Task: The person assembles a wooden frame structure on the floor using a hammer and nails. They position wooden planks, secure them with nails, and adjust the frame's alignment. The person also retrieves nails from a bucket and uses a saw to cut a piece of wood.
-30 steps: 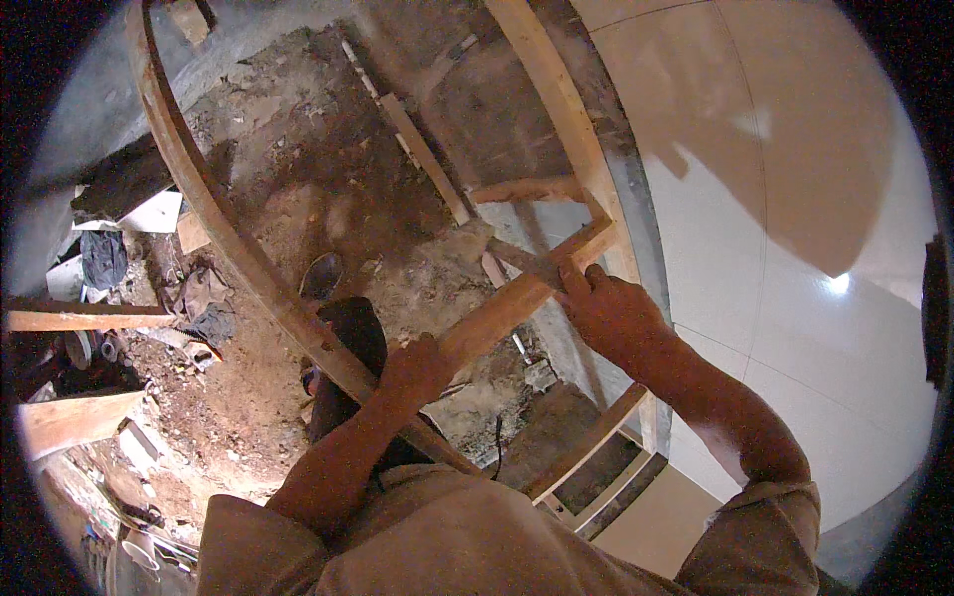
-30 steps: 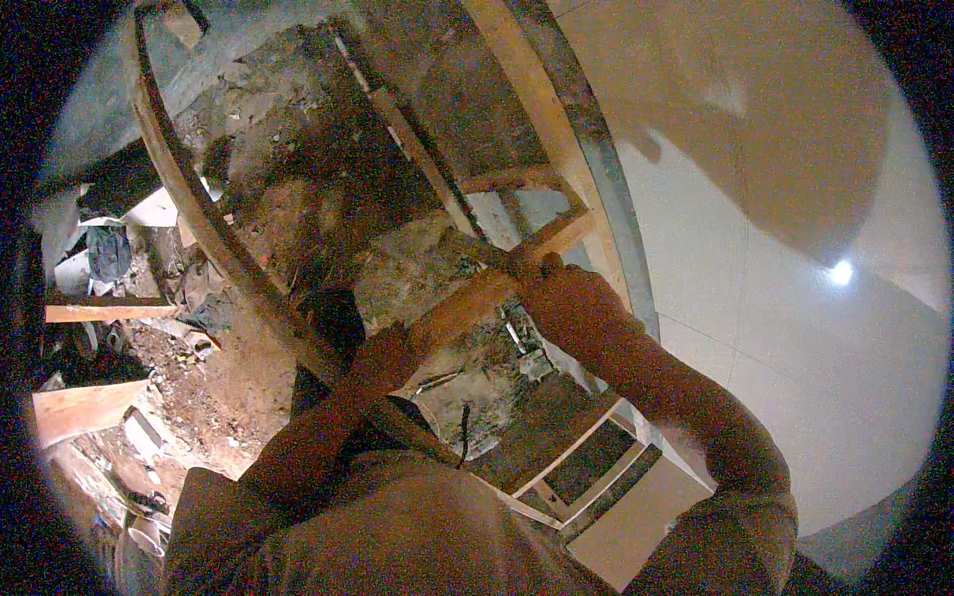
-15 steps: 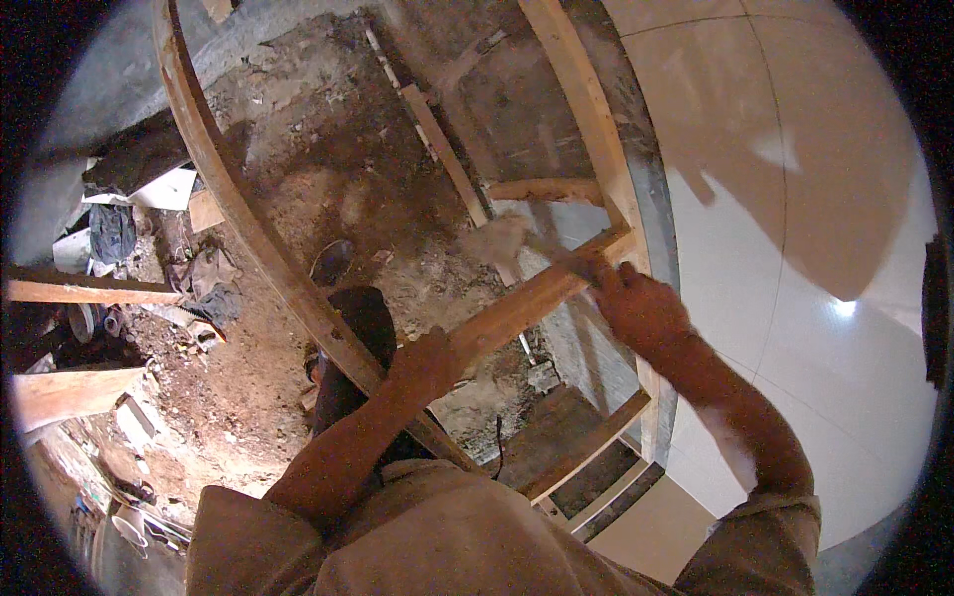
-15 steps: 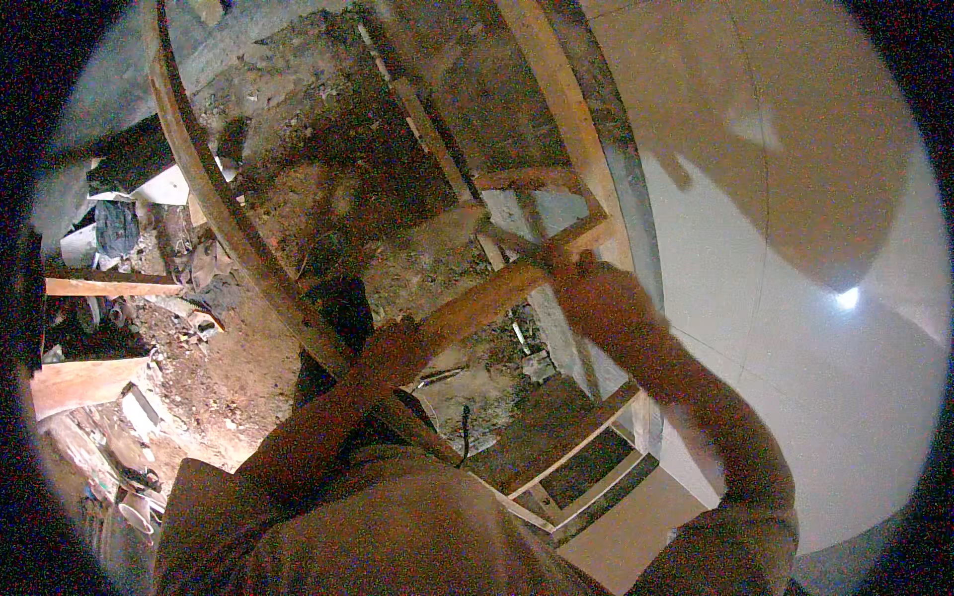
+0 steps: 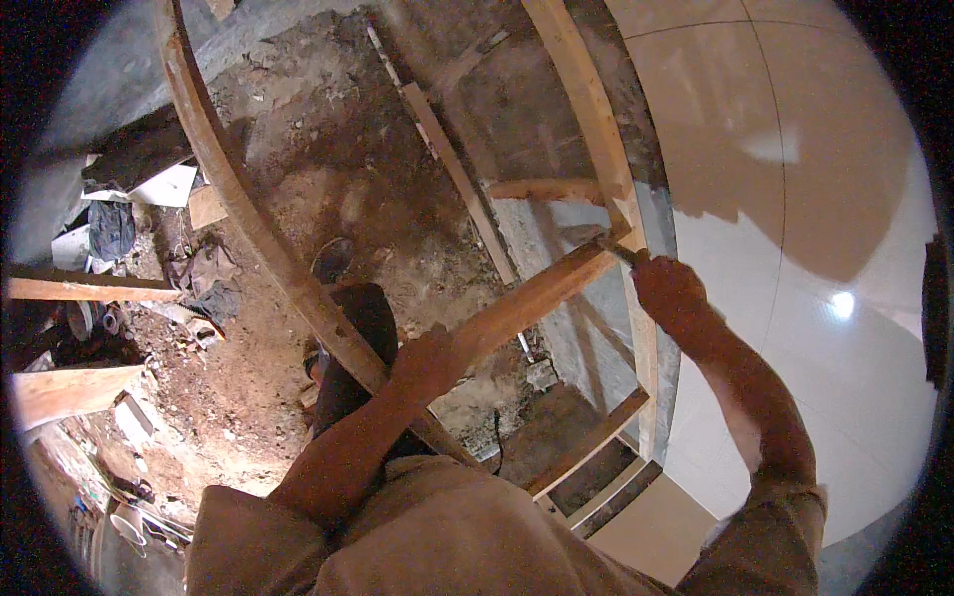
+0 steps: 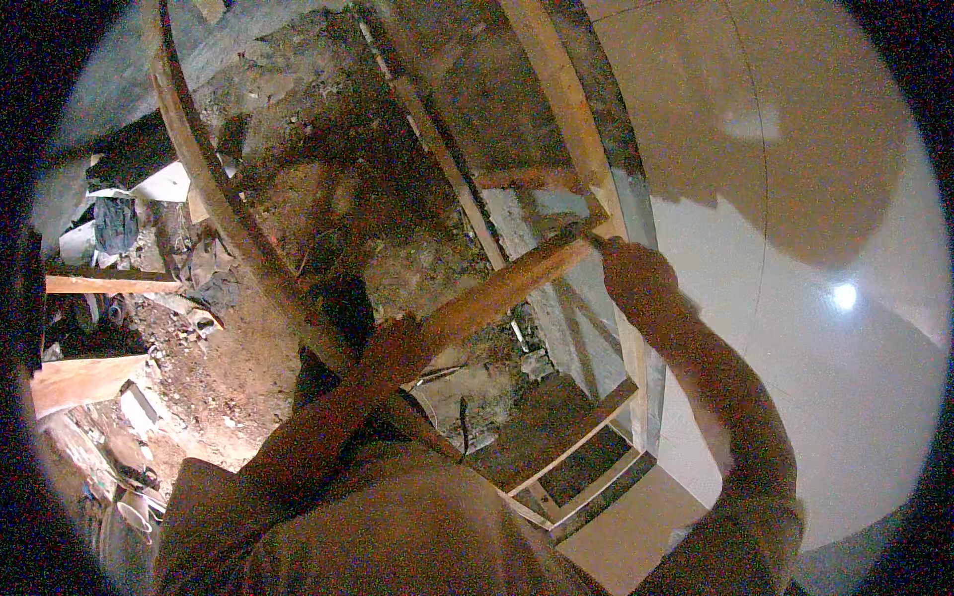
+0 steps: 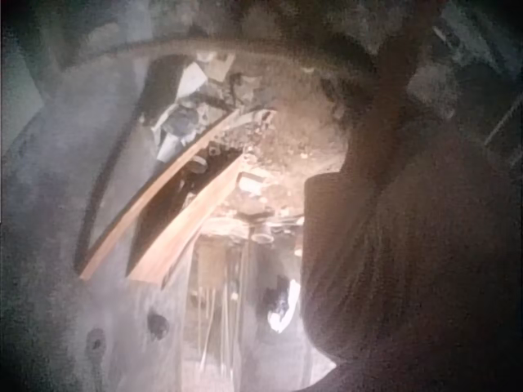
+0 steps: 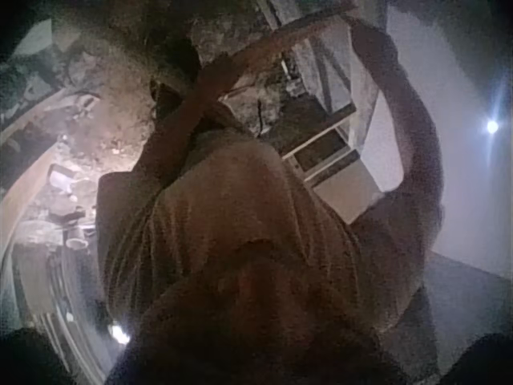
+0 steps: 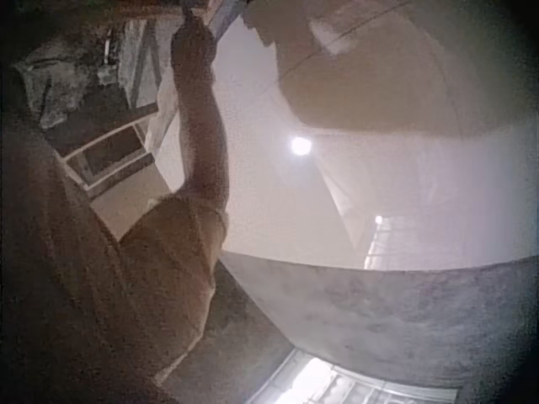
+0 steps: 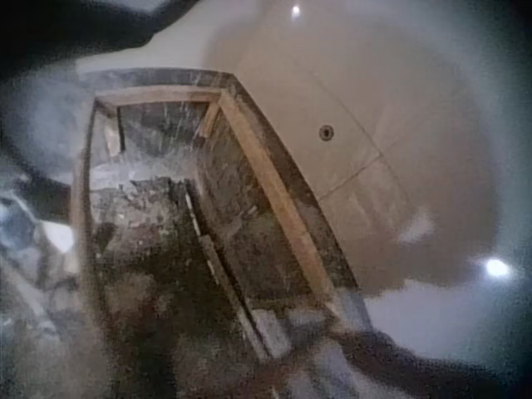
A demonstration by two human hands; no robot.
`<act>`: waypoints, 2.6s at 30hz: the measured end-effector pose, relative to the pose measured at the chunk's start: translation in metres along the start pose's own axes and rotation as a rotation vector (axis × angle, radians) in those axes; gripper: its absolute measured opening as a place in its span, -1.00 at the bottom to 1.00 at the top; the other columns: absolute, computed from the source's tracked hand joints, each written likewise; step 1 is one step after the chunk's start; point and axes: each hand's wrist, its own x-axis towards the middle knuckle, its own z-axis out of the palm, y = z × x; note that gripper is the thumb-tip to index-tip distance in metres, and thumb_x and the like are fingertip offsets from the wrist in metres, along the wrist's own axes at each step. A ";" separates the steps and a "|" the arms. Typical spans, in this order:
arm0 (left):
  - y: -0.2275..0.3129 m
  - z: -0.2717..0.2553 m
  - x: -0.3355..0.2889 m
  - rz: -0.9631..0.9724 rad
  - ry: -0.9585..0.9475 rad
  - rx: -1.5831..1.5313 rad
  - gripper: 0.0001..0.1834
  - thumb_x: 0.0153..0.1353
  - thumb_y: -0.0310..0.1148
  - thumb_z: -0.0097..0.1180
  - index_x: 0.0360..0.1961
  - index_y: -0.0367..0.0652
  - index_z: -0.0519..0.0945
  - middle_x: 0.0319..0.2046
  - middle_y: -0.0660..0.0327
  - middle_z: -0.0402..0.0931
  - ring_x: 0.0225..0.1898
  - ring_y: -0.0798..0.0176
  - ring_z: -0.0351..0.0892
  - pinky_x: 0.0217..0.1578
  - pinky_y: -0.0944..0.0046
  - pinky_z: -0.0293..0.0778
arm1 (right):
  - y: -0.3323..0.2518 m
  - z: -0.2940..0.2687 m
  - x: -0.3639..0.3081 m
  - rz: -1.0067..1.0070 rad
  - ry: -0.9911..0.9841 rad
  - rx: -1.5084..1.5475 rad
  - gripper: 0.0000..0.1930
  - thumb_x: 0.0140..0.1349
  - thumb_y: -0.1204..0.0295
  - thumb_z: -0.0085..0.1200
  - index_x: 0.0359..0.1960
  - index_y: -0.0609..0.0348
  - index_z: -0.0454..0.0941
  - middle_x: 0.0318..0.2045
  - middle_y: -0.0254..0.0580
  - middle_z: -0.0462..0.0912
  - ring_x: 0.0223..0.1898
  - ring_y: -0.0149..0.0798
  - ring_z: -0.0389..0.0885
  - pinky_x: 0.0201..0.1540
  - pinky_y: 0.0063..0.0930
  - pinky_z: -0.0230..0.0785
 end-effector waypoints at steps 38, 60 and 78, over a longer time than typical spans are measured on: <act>0.009 -0.003 -0.003 -0.028 -0.041 -0.057 -0.55 0.33 -0.08 0.16 0.21 0.12 0.53 -0.19 -0.07 0.57 -0.22 -0.17 0.72 -0.27 -0.15 0.67 | 0.006 -0.034 -0.006 0.063 0.061 -0.014 -0.66 0.48 0.23 -0.06 0.10 0.24 0.42 -0.24 0.14 0.69 -0.28 0.16 0.73 -0.20 0.00 0.63; -0.036 0.052 0.020 0.095 0.002 0.166 -0.51 0.35 -0.05 0.11 -0.08 -0.37 0.55 -0.13 -0.22 0.63 -0.07 -0.25 0.68 -0.07 -0.11 0.62 | -0.042 -0.004 -0.116 0.513 0.312 0.785 -0.65 0.53 0.16 -0.21 0.04 0.21 0.35 -0.17 0.42 0.61 -0.11 0.45 0.60 -0.11 0.29 0.44; -0.024 0.036 0.002 -0.145 0.006 -0.110 -0.69 0.40 -0.24 -0.02 0.07 -0.08 0.59 -0.31 -0.08 0.59 -0.27 -0.14 0.67 -0.28 -0.07 0.65 | -0.053 -0.010 -0.011 0.037 0.204 0.081 -0.57 0.34 0.33 0.04 0.20 0.16 0.36 -0.24 0.08 0.64 -0.30 0.09 0.74 -0.30 -0.05 0.65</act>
